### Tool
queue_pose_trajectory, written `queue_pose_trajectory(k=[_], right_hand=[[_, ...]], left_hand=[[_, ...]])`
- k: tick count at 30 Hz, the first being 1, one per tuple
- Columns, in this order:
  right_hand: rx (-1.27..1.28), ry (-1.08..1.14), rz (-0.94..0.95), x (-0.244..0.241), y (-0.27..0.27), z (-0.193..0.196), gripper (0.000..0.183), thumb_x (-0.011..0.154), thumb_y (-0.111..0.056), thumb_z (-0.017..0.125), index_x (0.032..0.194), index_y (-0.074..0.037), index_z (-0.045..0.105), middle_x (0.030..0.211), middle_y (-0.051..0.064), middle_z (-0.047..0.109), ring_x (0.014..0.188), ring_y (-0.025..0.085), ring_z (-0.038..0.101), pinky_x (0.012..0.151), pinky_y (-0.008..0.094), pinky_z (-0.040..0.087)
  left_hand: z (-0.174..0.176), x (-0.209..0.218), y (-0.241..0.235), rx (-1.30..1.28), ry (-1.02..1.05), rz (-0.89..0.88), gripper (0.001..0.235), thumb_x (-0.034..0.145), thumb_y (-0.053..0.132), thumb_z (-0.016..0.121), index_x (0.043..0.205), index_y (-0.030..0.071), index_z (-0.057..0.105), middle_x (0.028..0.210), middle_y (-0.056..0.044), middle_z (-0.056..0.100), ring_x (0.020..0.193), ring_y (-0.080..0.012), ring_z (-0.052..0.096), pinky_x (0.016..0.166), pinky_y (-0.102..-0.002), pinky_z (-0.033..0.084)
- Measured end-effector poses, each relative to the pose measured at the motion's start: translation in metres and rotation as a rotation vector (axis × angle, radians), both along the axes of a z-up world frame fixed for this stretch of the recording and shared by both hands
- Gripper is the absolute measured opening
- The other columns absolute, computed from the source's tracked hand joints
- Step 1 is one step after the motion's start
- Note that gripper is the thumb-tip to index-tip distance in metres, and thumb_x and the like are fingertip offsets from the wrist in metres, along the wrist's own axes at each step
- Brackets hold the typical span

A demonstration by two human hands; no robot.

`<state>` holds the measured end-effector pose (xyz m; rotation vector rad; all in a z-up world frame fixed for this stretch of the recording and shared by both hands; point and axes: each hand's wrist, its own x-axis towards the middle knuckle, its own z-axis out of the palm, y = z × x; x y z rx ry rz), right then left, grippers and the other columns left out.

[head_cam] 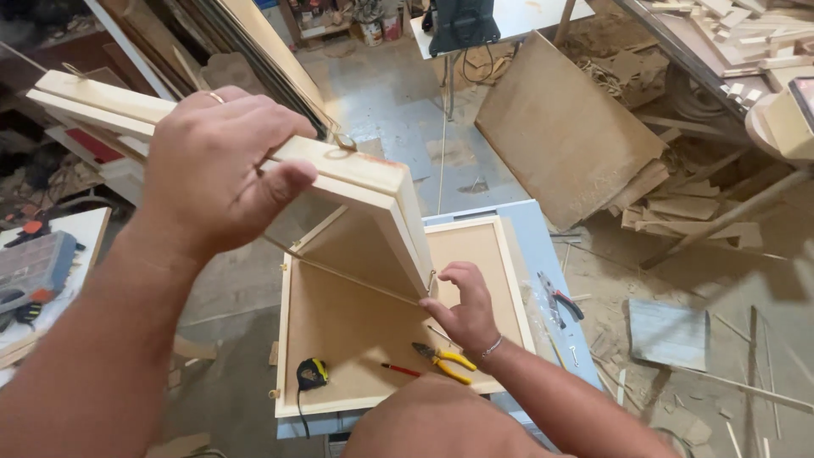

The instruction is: Assembling a wooden frame by attaching eye hooks with a screwdriver and joining the components.

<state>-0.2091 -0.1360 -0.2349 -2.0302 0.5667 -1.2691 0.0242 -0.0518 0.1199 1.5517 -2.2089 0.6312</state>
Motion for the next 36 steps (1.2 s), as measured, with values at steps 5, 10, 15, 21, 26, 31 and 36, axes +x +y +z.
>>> queue_pose_trajectory(k=[5,10,15,21,26,31,36], right_hand=[[0.149,-0.066,-0.082,0.006,0.017,0.043,0.026,0.081,-0.016,0.082,0.095,-0.012,0.061,0.095,0.004,0.060,0.093,0.020,0.057,0.076,0.031,0.049],[0.242,-0.146,-0.079,0.013,0.023,0.043,0.019,0.086,0.000,0.069,0.094,-0.012,0.057,0.092,0.003,0.054,0.083,0.018,0.050,0.075,0.029,0.047],[0.197,-0.184,-0.050,0.013,0.026,0.047,0.017,0.088,0.001,0.064,0.090,-0.013,0.055,0.088,0.002,0.053,0.082,0.018,0.049,0.075,0.030,0.045],[0.263,-0.194,-0.023,0.009,0.021,0.045,0.005,0.092,-0.009,0.065,0.095,-0.012,0.062,0.098,0.005,0.059,0.094,0.019,0.057,0.084,0.030,0.051],[0.342,-0.169,-0.007,0.008,0.016,0.040,0.003,0.096,-0.015,0.062,0.097,-0.013,0.061,0.109,0.008,0.065,0.104,0.021,0.065,0.091,0.033,0.052],[0.396,-0.126,-0.029,0.007,0.015,0.043,0.006,0.095,-0.012,0.060,0.089,-0.011,0.063,0.103,0.006,0.068,0.096,0.018,0.066,0.085,0.032,0.053],[0.357,-0.097,-0.051,0.007,0.018,0.046,0.005,0.096,-0.011,0.058,0.094,-0.011,0.062,0.104,0.007,0.069,0.097,0.018,0.066,0.087,0.031,0.054]], left_hand=[[0.022,-0.009,-0.007,0.235,0.056,0.059,0.064,0.109,0.047,0.031,0.121,0.002,0.075,0.114,-0.016,0.076,0.106,-0.0395,0.066,0.084,-0.052,0.043],[0.033,-0.007,-0.016,0.544,0.132,0.265,0.056,0.103,0.046,0.035,0.134,0.012,0.067,0.133,-0.009,0.069,0.128,-0.0328,0.055,0.104,-0.051,0.036],[0.039,-0.010,-0.022,0.665,0.102,0.357,0.066,0.099,0.057,0.032,0.145,0.016,0.057,0.145,-0.008,0.060,0.136,-0.0318,0.047,0.110,-0.050,0.031],[0.043,-0.013,-0.019,0.689,0.088,0.386,0.070,0.095,0.063,0.037,0.145,0.017,0.056,0.144,-0.009,0.060,0.137,-0.0330,0.048,0.111,-0.050,0.033],[0.042,-0.015,-0.020,0.688,0.032,0.384,0.075,0.094,0.067,0.039,0.149,0.017,0.051,0.143,-0.014,0.058,0.134,-0.0367,0.049,0.111,-0.051,0.032],[0.043,-0.017,-0.021,0.699,0.058,0.415,0.079,0.091,0.070,0.039,0.150,0.018,0.050,0.148,-0.011,0.055,0.136,-0.0348,0.045,0.111,-0.051,0.031],[0.038,-0.013,-0.024,0.663,0.024,0.363,0.080,0.092,0.071,0.040,0.150,0.017,0.050,0.145,-0.015,0.057,0.133,-0.0368,0.048,0.109,-0.051,0.033]])
